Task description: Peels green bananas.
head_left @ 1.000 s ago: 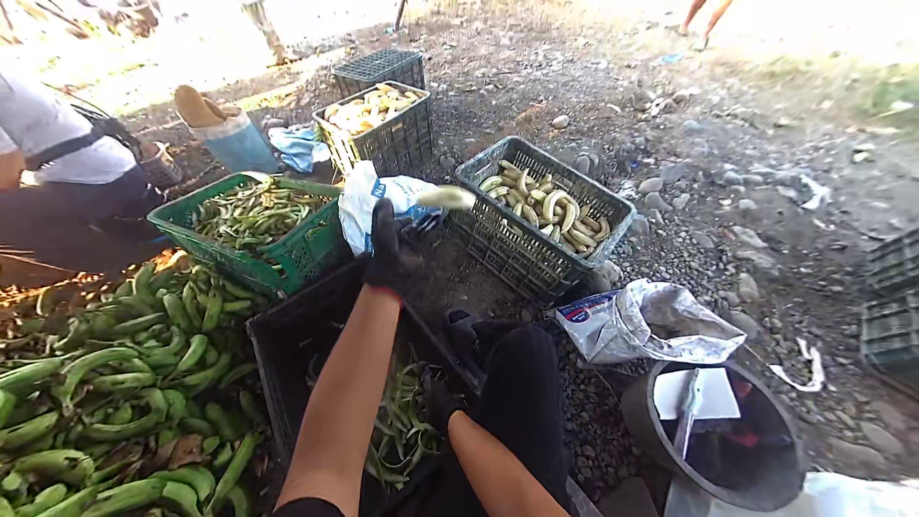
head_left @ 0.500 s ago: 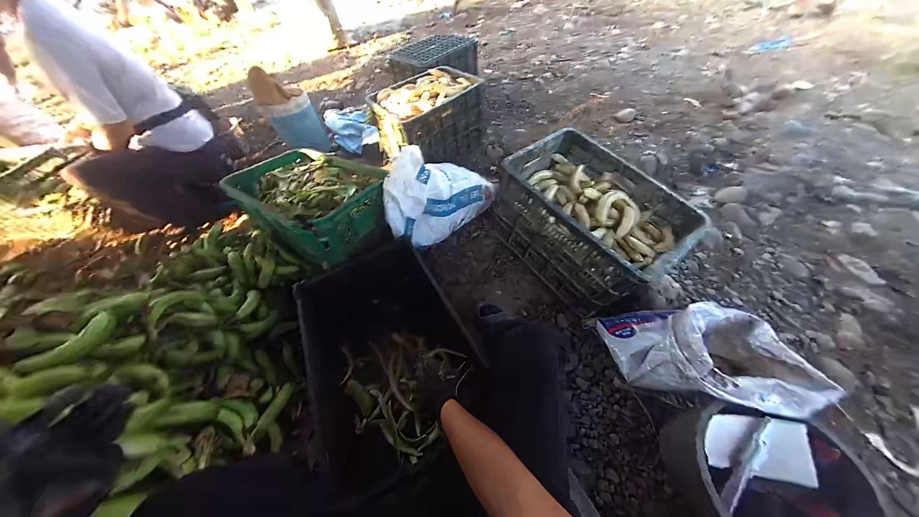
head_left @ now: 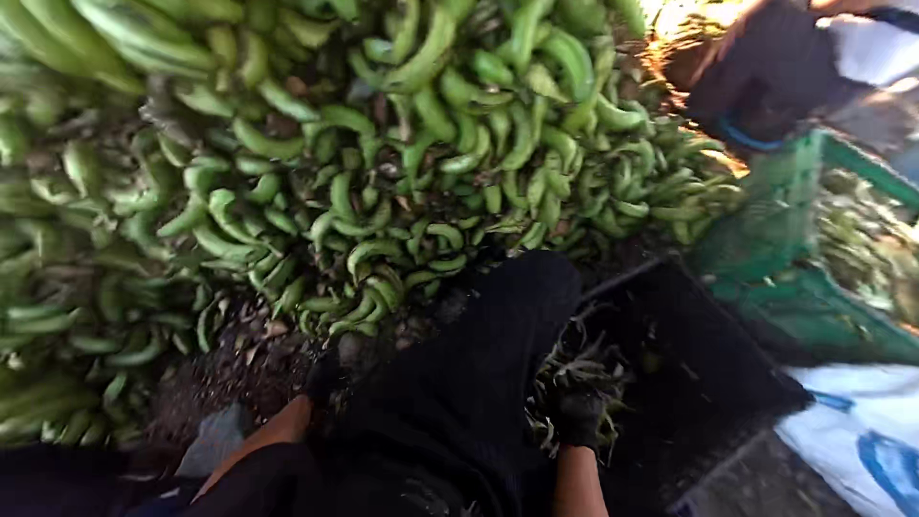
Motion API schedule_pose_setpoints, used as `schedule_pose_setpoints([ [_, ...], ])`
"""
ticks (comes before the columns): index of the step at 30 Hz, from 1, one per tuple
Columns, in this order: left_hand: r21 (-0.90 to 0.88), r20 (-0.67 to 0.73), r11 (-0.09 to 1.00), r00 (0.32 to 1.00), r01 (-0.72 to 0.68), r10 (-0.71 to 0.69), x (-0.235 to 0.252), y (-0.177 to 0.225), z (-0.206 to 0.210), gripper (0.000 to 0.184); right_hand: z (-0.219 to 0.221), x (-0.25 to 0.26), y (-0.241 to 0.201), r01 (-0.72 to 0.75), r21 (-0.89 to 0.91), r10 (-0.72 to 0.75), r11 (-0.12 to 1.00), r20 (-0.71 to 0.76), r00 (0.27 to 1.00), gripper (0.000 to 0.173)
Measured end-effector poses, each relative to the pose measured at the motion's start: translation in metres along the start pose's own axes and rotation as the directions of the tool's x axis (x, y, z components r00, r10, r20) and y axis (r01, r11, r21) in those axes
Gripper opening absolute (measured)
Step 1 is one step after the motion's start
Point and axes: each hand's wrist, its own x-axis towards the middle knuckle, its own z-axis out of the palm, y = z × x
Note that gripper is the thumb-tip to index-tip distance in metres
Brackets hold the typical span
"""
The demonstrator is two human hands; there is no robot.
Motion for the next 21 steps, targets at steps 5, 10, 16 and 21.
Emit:
schedule_pose_setpoints([
  [5, 0.49, 0.144, 0.857, 0.984, -0.16, 0.102, -0.016, 0.028, 0.012, 0.052, -0.013, -0.007, -0.004, -0.081, 0.09, 0.086, 0.993, -0.052, 0.995, 0.059],
  [10, 0.634, 0.001, 0.657, 0.851, -0.407, 0.526, 0.0, 0.126, 0.019, 0.068, -0.024, -0.008, 0.004, -0.116, 0.091, 0.13, 0.989, -0.16, 0.979, 0.068],
  [16, 0.716, -0.237, 0.679, 0.856, -0.166, 0.459, 0.063, 0.207, 0.015, 0.094, -0.032, -0.004, 0.009, -0.18, 0.132, 0.203, 0.975, -0.184, 0.962, 0.07],
  [21, 0.845, -0.19, 0.523, 0.852, -0.111, 0.488, 0.101, 0.2, 0.013, 0.094, -0.03, -0.005, 0.004, -0.141, 0.122, 0.159, 0.983, -0.161, 0.974, 0.07],
])
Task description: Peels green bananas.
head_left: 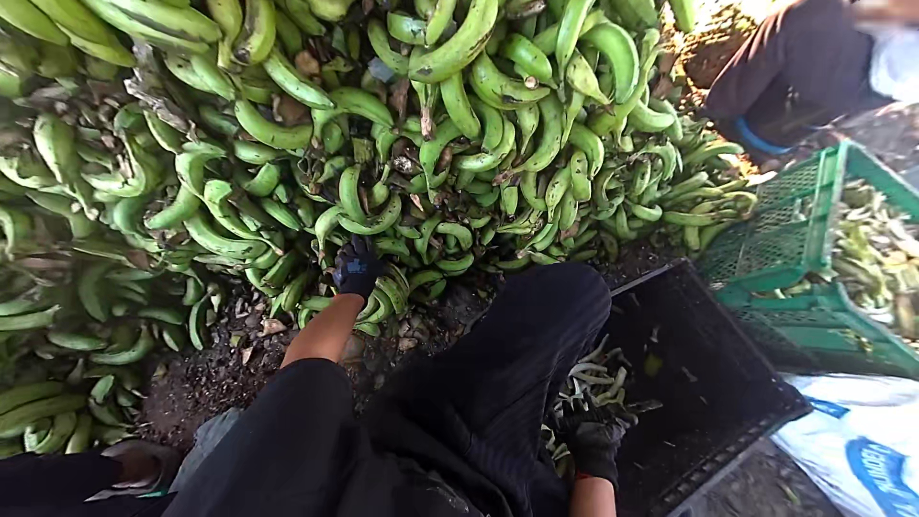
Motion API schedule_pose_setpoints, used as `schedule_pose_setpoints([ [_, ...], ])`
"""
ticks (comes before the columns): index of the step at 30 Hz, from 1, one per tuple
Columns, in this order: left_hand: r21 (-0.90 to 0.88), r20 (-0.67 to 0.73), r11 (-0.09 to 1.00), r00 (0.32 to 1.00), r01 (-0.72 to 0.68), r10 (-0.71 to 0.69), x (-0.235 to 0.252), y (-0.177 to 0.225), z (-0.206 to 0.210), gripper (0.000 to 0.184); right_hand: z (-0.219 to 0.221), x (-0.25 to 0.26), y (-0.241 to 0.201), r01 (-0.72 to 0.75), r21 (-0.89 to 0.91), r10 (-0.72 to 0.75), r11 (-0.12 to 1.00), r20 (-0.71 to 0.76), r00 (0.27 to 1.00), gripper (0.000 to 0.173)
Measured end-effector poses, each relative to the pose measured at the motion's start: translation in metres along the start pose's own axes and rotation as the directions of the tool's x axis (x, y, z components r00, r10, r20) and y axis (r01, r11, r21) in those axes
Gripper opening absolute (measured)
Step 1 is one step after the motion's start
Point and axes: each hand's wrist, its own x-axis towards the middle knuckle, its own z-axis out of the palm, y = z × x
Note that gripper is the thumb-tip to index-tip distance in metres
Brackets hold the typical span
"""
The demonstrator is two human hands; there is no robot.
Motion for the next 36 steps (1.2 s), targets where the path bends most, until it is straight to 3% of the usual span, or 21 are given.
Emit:
schedule_pose_setpoints([
  [5, 0.048, 0.058, 0.99, 0.99, -0.134, 0.131, 0.01, -0.02, -0.022, 0.08, 0.0, 0.001, -0.001, -0.023, 0.013, 0.022, 1.0, 0.043, 0.999, 0.054],
  [10, -0.017, -0.001, 0.981, 0.981, -0.194, 0.194, 0.005, -0.035, -0.024, 0.068, 0.003, 0.004, -0.001, -0.069, 0.044, 0.068, 0.997, 0.01, 0.998, 0.07],
  [13, -0.183, -0.035, 0.973, 0.99, -0.144, 0.14, -0.021, -0.034, -0.046, 0.067, 0.001, 0.007, -0.001, -0.058, 0.016, 0.058, 0.998, 0.031, 0.998, 0.065],
  [15, -0.385, -0.056, 0.914, 0.991, -0.131, 0.119, -0.041, -0.03, -0.067, 0.071, -0.001, 0.008, 0.0, -0.069, 0.003, 0.069, 0.998, 0.041, 0.997, 0.066],
  [16, -0.527, -0.095, 0.834, 0.987, -0.161, 0.131, -0.05, -0.024, -0.081, 0.069, 0.0, 0.009, 0.001, -0.076, 0.002, 0.076, 0.997, 0.033, 0.997, 0.068],
  [18, -0.795, -0.215, 0.534, 0.958, -0.286, 0.192, -0.06, -0.001, -0.108, 0.059, 0.0, 0.01, 0.003, -0.075, -0.003, 0.075, 0.997, 0.047, 0.996, 0.067],
  [20, -0.865, -0.419, 0.149, 0.854, -0.479, 0.309, -0.06, 0.042, -0.143, 0.049, 0.007, 0.005, 0.001, -0.051, -0.006, 0.051, 0.999, 0.029, 0.998, 0.062],
  [21, -0.837, -0.505, 0.016, 0.784, -0.547, 0.361, -0.061, 0.068, -0.164, 0.049, 0.008, 0.003, 0.0, -0.031, -0.01, 0.031, 0.999, 0.029, 0.999, 0.059],
  [23, -0.776, -0.596, -0.103, 0.669, -0.623, 0.445, -0.075, 0.127, -0.21, 0.043, 0.01, -0.001, -0.001, -0.004, 0.006, 0.004, 1.0, 0.007, 1.0, 0.057],
  [26, -0.738, -0.62, -0.24, 0.493, -0.631, 0.61, -0.118, 0.223, -0.256, 0.036, 0.007, -0.002, -0.001, 0.007, 0.065, -0.007, 0.998, 0.001, 1.0, 0.056],
  [29, -0.779, -0.52, -0.27, 0.343, -0.566, 0.782, -0.171, 0.311, -0.252, 0.045, 0.007, -0.014, -0.016, 0.005, 0.188, 0.018, 0.982, -0.121, 0.993, 0.068],
  [31, -0.833, -0.361, -0.165, 0.293, -0.528, 0.885, -0.203, 0.355, -0.228, 0.047, 0.002, -0.028, -0.029, 0.049, 0.219, -0.005, 0.975, -0.2, 0.98, 0.069],
  [34, -0.919, -0.132, -0.02, 0.259, -0.394, 0.957, -0.229, 0.391, -0.174, 0.054, -0.009, -0.037, -0.042, 0.174, 0.319, -0.068, 0.932, -0.316, 0.946, 0.068],
  [36, -0.924, -0.064, 0.058, 0.302, -0.378, 0.951, -0.239, 0.392, -0.142, 0.065, -0.015, -0.048, -0.054, 0.271, 0.317, -0.153, 0.909, -0.35, 0.924, 0.061],
])
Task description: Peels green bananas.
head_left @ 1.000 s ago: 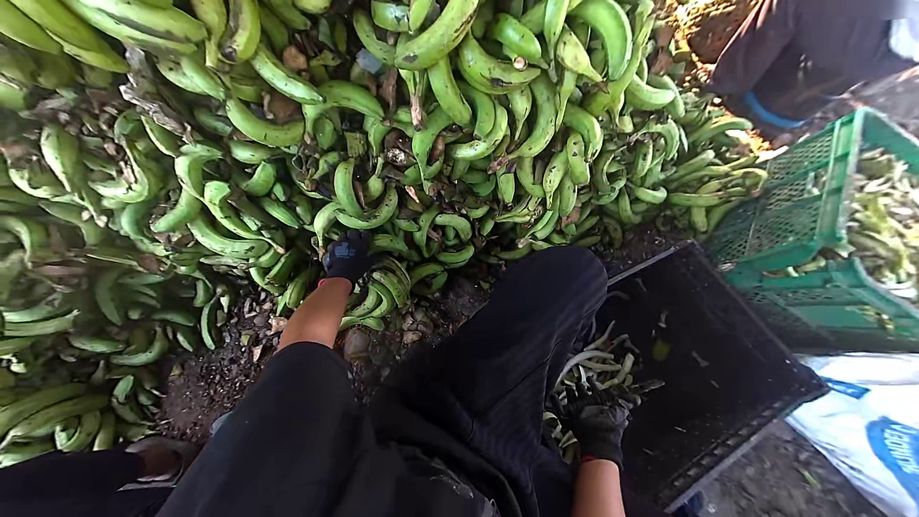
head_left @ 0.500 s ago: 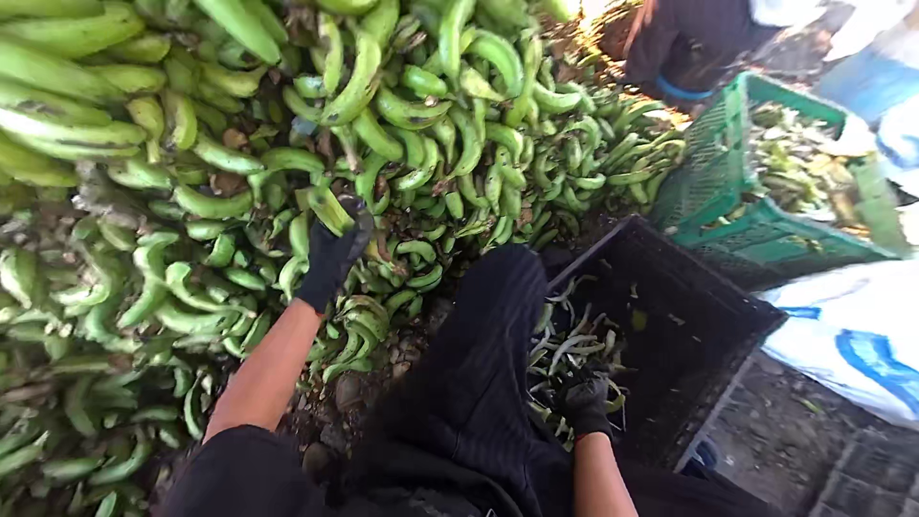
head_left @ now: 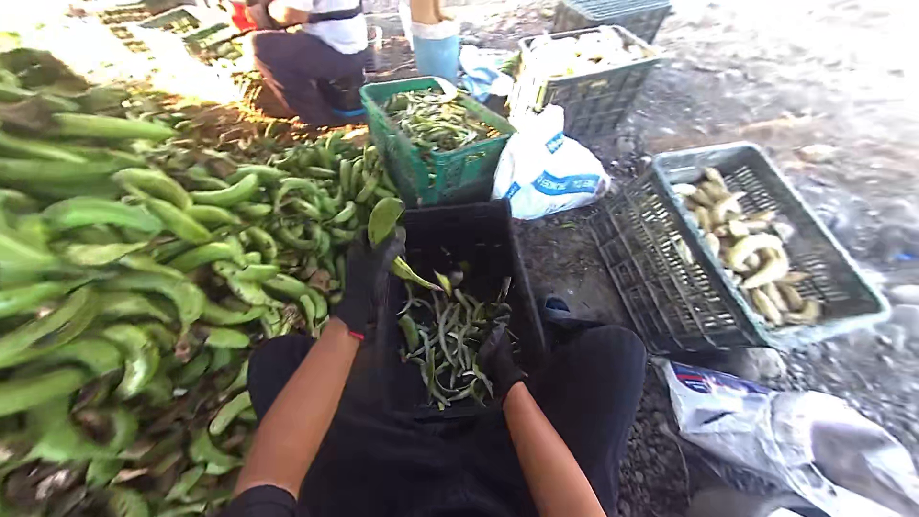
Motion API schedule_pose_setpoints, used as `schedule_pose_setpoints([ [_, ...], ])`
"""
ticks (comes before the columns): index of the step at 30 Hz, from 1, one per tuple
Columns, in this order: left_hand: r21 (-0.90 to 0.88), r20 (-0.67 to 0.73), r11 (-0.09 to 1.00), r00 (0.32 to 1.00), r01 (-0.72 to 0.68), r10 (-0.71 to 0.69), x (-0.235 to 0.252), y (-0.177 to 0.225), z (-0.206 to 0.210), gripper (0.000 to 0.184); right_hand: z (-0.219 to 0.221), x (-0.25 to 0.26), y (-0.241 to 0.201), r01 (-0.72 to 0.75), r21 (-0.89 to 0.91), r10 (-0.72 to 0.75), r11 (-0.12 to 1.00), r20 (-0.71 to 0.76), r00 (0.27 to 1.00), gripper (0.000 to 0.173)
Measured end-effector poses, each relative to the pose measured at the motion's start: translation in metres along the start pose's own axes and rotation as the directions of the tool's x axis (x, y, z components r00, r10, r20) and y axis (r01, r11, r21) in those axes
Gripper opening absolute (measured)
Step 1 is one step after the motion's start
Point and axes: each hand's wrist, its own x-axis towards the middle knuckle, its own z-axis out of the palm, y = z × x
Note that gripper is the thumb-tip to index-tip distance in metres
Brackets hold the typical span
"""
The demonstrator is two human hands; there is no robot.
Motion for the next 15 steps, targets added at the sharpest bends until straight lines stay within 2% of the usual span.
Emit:
schedule_pose_setpoints([
  [3, -0.101, -0.115, 0.994, 0.992, 0.048, -0.06, -0.001, -0.015, 0.021, 0.077, -0.007, -0.016, -0.022, 0.24, -0.239, -0.215, 0.941, 0.125, 0.969, 0.055],
  [5, -0.187, -0.162, 0.982, 0.986, 0.017, -0.048, -0.002, -0.014, 0.028, 0.075, -0.006, -0.035, -0.033, 0.329, -0.333, -0.265, 0.884, 0.223, 0.938, 0.052],
  [7, -0.157, -0.205, 0.988, 0.978, 0.002, -0.035, -0.001, -0.009, 0.031, 0.062, 0.002, -0.055, -0.033, 0.348, -0.287, -0.258, 0.893, 0.308, 0.916, 0.054],
  [9, -0.086, -0.211, 0.996, 0.977, -0.015, -0.003, -0.001, -0.013, 0.033, 0.051, 0.014, -0.072, -0.024, 0.268, -0.244, -0.162, 0.932, 0.381, 0.91, 0.056],
  [11, -0.053, -0.185, 0.998, 0.982, -0.043, 0.033, -0.004, -0.018, 0.039, 0.049, 0.028, -0.082, -0.018, 0.171, -0.267, -0.058, 0.949, 0.385, 0.921, 0.053],
  [12, -0.048, -0.17, 0.996, 0.983, -0.073, 0.064, -0.006, -0.02, 0.042, 0.05, 0.034, -0.085, -0.022, 0.176, -0.279, -0.058, 0.944, 0.386, 0.921, 0.054],
  [13, -0.035, -0.152, 0.993, 0.983, -0.113, 0.106, -0.007, -0.022, 0.044, 0.051, 0.041, -0.09, -0.032, 0.236, -0.261, -0.114, 0.936, 0.41, 0.905, 0.053],
  [15, -0.015, -0.141, 0.983, 0.974, -0.183, 0.179, -0.009, -0.025, 0.047, 0.044, 0.053, -0.104, -0.067, 0.414, -0.107, -0.325, 0.904, 0.458, 0.828, 0.051],
])
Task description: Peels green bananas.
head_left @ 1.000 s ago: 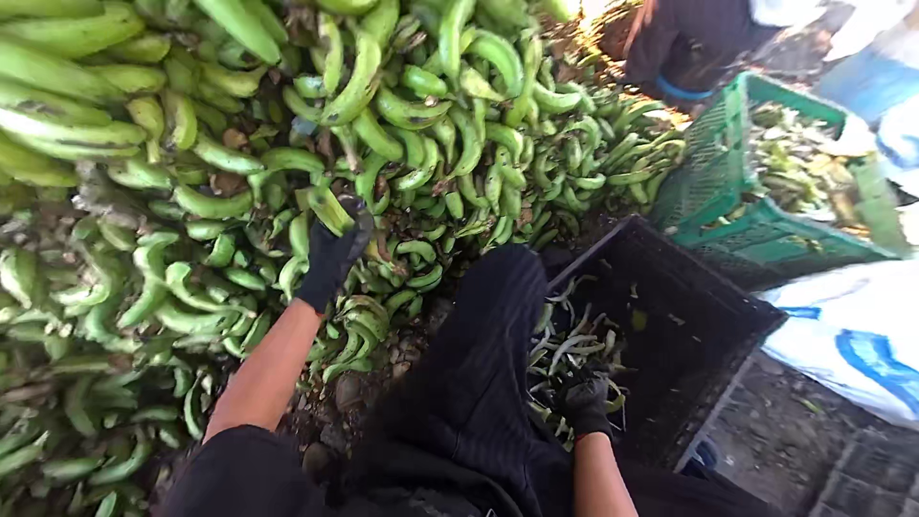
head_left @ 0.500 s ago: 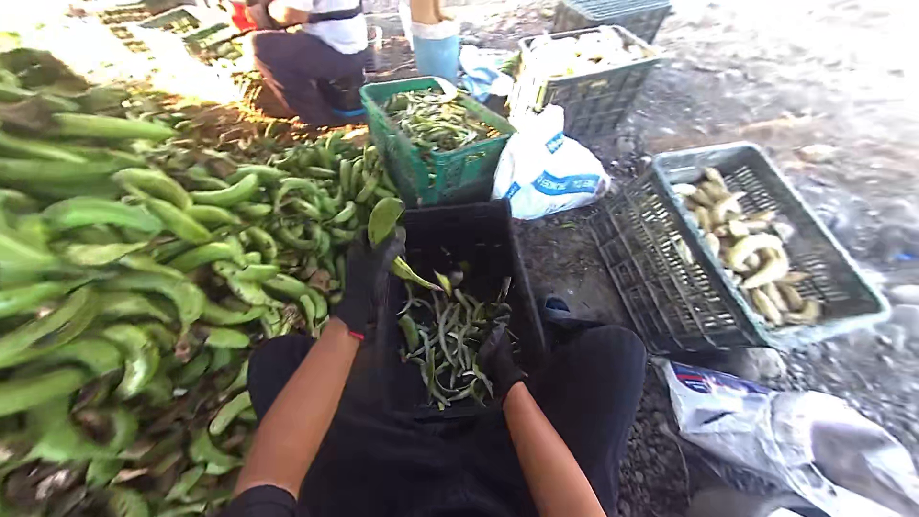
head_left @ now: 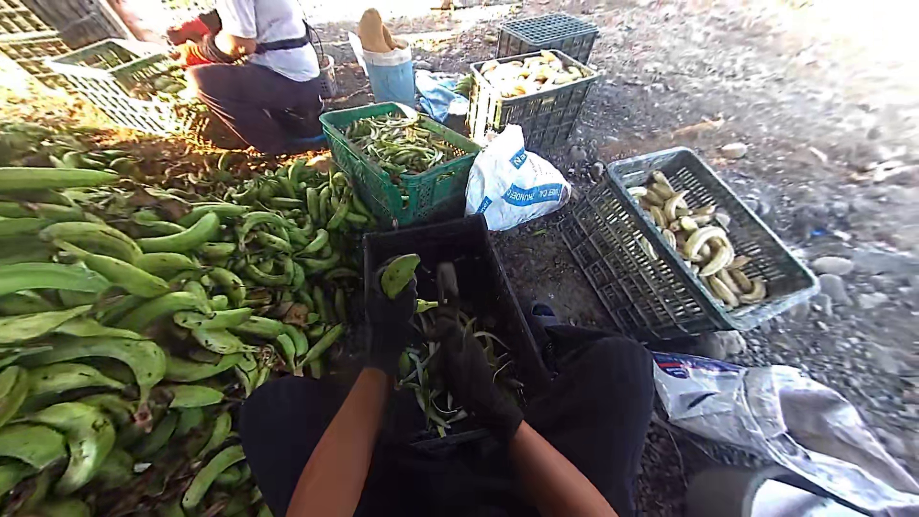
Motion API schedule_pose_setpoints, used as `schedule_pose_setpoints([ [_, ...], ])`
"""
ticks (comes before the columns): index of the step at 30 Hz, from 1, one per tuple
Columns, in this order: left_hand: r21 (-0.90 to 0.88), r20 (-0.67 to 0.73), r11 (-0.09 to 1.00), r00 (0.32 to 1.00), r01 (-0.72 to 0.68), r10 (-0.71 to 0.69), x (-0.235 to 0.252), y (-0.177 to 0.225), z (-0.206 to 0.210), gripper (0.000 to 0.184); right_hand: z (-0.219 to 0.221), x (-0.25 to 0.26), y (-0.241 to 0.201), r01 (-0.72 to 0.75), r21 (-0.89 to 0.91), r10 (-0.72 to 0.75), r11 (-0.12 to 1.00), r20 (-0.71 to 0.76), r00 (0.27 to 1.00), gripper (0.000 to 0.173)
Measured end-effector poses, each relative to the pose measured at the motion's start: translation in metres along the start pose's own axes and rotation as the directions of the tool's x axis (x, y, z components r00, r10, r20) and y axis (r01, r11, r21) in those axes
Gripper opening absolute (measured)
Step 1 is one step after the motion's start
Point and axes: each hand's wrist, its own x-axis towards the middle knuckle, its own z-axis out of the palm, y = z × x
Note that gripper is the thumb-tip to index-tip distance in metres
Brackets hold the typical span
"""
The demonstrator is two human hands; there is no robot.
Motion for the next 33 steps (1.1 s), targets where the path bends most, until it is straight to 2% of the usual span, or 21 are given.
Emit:
schedule_pose_setpoints([
  [1, 0.006, 0.013, 1.0, 1.0, -0.002, 0.002, -0.003, 0.0, -0.002, 0.042, 0.003, -0.001, -0.023, 0.137, 0.04, -0.137, 0.99, -0.006, 0.991, 0.053],
  [3, -0.003, 0.033, 1.0, 0.999, -0.005, 0.005, -0.006, 0.001, -0.005, 0.039, 0.008, -0.004, -0.065, 0.373, 0.086, -0.369, 0.924, -0.061, 0.928, 0.065],
  [5, -0.036, 0.026, 0.999, 0.999, -0.031, 0.031, -0.006, -0.003, -0.005, 0.038, 0.012, -0.003, -0.082, 0.47, 0.121, -0.455, 0.875, -0.131, 0.881, 0.068],
  [6, -0.056, 0.022, 0.998, 0.999, -0.03, 0.031, -0.005, -0.005, -0.005, 0.038, 0.011, -0.001, -0.069, 0.443, 0.099, -0.428, 0.891, -0.138, 0.893, 0.064],
  [8, -0.139, -0.005, 0.99, 1.0, -0.016, 0.015, -0.005, -0.005, -0.005, 0.041, -0.001, -0.001, 0.003, 0.25, -0.078, -0.251, 0.965, -0.005, 0.968, 0.056],
  [9, -0.189, -0.031, 0.982, 0.999, -0.022, 0.016, -0.006, -0.003, -0.005, 0.043, -0.013, -0.012, 0.044, 0.157, -0.174, -0.135, 0.972, 0.131, 0.982, 0.055],
  [10, -0.248, -0.062, 0.968, 0.998, -0.031, 0.016, -0.005, 0.0, -0.004, 0.044, -0.018, -0.027, 0.068, 0.032, -0.251, 0.019, 0.968, 0.2, 0.98, 0.05],
  [11, -0.304, -0.074, 0.952, 0.997, -0.026, 0.004, 0.0, 0.005, -0.005, 0.045, -0.003, -0.037, 0.057, -0.304, -0.353, 0.353, 0.885, 0.084, 0.932, 0.045],
  [12, -0.345, -0.08, 0.938, 0.997, -0.022, -0.006, 0.009, 0.011, -0.005, 0.047, 0.009, -0.032, 0.054, -0.512, -0.366, 0.54, 0.777, -0.029, 0.841, 0.043],
  [13, -0.391, -0.055, 0.92, 0.998, -0.008, -0.014, 0.015, 0.014, -0.007, 0.048, 0.01, -0.029, 0.064, -0.553, -0.335, 0.568, 0.763, -0.061, 0.821, 0.043],
  [15, -0.452, 0.079, 0.887, 0.995, 0.094, -0.065, 0.014, 0.016, -0.015, 0.052, -0.011, -0.027, 0.09, -0.385, -0.225, 0.402, 0.895, 0.03, 0.915, 0.051],
  [17, -0.47, 0.22, 0.859, 0.969, 0.203, -0.108, 0.015, 0.015, -0.022, 0.047, -0.024, -0.006, 0.07, -0.154, -0.219, 0.159, 0.964, 0.003, 0.987, 0.061],
  [19, -0.462, 0.318, 0.843, 0.939, 0.274, -0.131, 0.019, 0.013, -0.025, 0.046, -0.036, 0.017, 0.038, 0.094, -0.284, -0.093, 0.954, 0.018, 0.996, 0.071],
  [20, -0.45, 0.342, 0.849, 0.932, 0.278, -0.124, 0.02, 0.011, -0.026, 0.048, -0.042, 0.025, 0.025, 0.168, -0.355, -0.162, 0.919, 0.048, 0.986, 0.076],
  [21, -0.441, 0.365, 0.852, 0.924, 0.281, -0.116, 0.019, 0.007, -0.027, 0.052, -0.049, 0.031, 0.014, 0.184, -0.461, -0.163, 0.868, 0.086, 0.983, 0.077],
  [23, -0.444, 0.406, 0.846, 0.908, 0.294, -0.102, 0.019, 0.003, -0.028, 0.059, -0.057, 0.039, -0.004, 0.155, -0.681, -0.073, 0.716, 0.147, 0.986, 0.066],
  [25, -0.426, 0.423, 0.841, 0.895, 0.334, -0.141, 0.017, 0.005, -0.026, 0.067, -0.062, 0.043, -0.016, 0.149, -0.817, -0.001, 0.557, 0.179, 0.984, 0.066],
  [26, -0.419, 0.433, 0.837, 0.888, 0.352, -0.157, 0.016, 0.006, -0.026, 0.07, -0.064, 0.043, -0.018, 0.161, -0.842, 0.007, 0.515, 0.192, 0.981, 0.069],
  [30, -0.399, 0.47, 0.827, 0.863, 0.397, -0.188, 0.016, 0.004, -0.025, 0.061, -0.068, 0.038, -0.017, 0.242, -0.857, -0.112, 0.455, 0.215, 0.97, 0.058],
  [33, -0.337, 0.419, 0.892, 0.896, 0.301, -0.144, 0.013, 0.001, -0.023, 0.054, -0.061, 0.042, -0.02, 0.121, -0.851, -0.016, 0.51, 0.132, 0.991, 0.048],
])
